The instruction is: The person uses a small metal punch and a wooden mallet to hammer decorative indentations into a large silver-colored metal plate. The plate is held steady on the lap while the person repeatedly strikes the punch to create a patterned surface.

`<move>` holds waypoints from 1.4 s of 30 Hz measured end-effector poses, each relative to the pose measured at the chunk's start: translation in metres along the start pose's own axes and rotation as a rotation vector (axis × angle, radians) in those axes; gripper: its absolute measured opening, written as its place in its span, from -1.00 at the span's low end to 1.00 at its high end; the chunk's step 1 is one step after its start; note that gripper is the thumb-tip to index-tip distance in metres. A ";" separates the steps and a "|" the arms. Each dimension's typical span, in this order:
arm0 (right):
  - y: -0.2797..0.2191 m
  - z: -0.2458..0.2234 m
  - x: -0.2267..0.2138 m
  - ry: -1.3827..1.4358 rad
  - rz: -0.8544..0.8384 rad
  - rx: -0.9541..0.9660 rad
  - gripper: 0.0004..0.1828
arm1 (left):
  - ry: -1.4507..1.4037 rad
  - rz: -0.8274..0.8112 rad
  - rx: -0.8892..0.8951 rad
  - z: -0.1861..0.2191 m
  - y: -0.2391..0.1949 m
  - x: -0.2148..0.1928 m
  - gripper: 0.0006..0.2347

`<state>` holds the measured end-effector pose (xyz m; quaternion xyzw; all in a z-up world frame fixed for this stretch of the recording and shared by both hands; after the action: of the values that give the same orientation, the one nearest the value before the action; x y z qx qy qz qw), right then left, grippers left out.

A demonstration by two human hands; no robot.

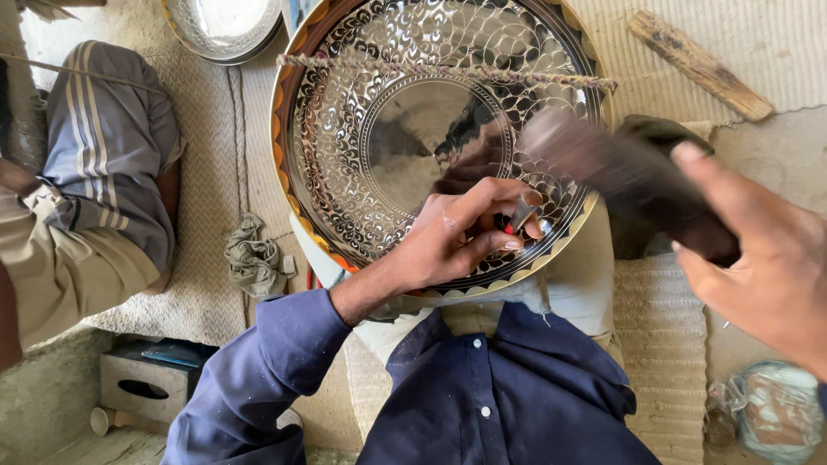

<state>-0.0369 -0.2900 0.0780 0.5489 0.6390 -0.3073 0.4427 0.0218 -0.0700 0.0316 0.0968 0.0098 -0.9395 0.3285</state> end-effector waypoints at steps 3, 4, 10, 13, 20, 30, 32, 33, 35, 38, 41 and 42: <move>-0.001 0.005 -0.002 0.161 0.047 0.052 -0.08 | -0.005 0.012 -0.004 -0.003 -0.001 0.001 -0.59; 0.000 0.001 0.001 -0.026 -0.021 -0.004 -0.07 | 0.012 0.015 -0.006 -0.003 -0.001 0.001 -0.59; -0.006 0.008 0.007 -0.016 -0.017 -0.017 0.00 | 0.089 0.039 0.027 -0.002 -0.001 -0.001 -0.58; -0.010 0.023 0.013 0.248 -0.012 0.118 -0.01 | 0.093 0.037 0.032 -0.001 -0.002 -0.002 -0.59; -0.015 0.029 0.016 0.622 0.023 0.260 -0.05 | 0.103 0.032 -0.011 -0.002 -0.002 -0.002 -0.58; -0.013 0.008 0.017 -0.005 -0.035 -0.067 -0.10 | 0.053 -0.002 0.017 -0.002 -0.004 -0.004 -0.58; -0.024 0.041 0.032 0.606 0.010 0.360 -0.12 | 0.096 0.023 0.013 -0.002 -0.005 -0.005 -0.57; -0.021 0.035 0.030 0.343 -0.029 0.219 -0.08 | 0.121 0.035 0.014 -0.002 -0.005 -0.007 -0.56; -0.023 0.028 0.034 0.074 -0.060 0.072 -0.03 | 0.083 0.015 0.035 -0.001 -0.006 -0.006 -0.59; -0.032 0.053 0.038 0.541 0.068 0.333 -0.03 | 0.078 0.027 0.046 0.000 -0.007 -0.007 -0.58; -0.031 0.042 0.043 0.173 -0.048 0.129 -0.05 | 0.098 0.030 0.038 -0.001 -0.008 -0.006 -0.60; -0.031 0.044 0.041 0.184 -0.053 0.135 -0.04 | 0.105 0.026 0.036 -0.001 -0.008 -0.006 -0.61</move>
<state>-0.0571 -0.3178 0.0190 0.5863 0.6689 -0.3098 0.3359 0.0219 -0.0599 0.0317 0.1519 0.0090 -0.9287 0.3381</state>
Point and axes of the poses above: each hand's wrist, its own y-axis towards the middle knuckle, its own x-axis out of the palm, z = x × y, the point moved 8 cm from there along y, towards the middle knuckle, and after that the axes turned 4 degrees about -x, right-handed, at the moved point
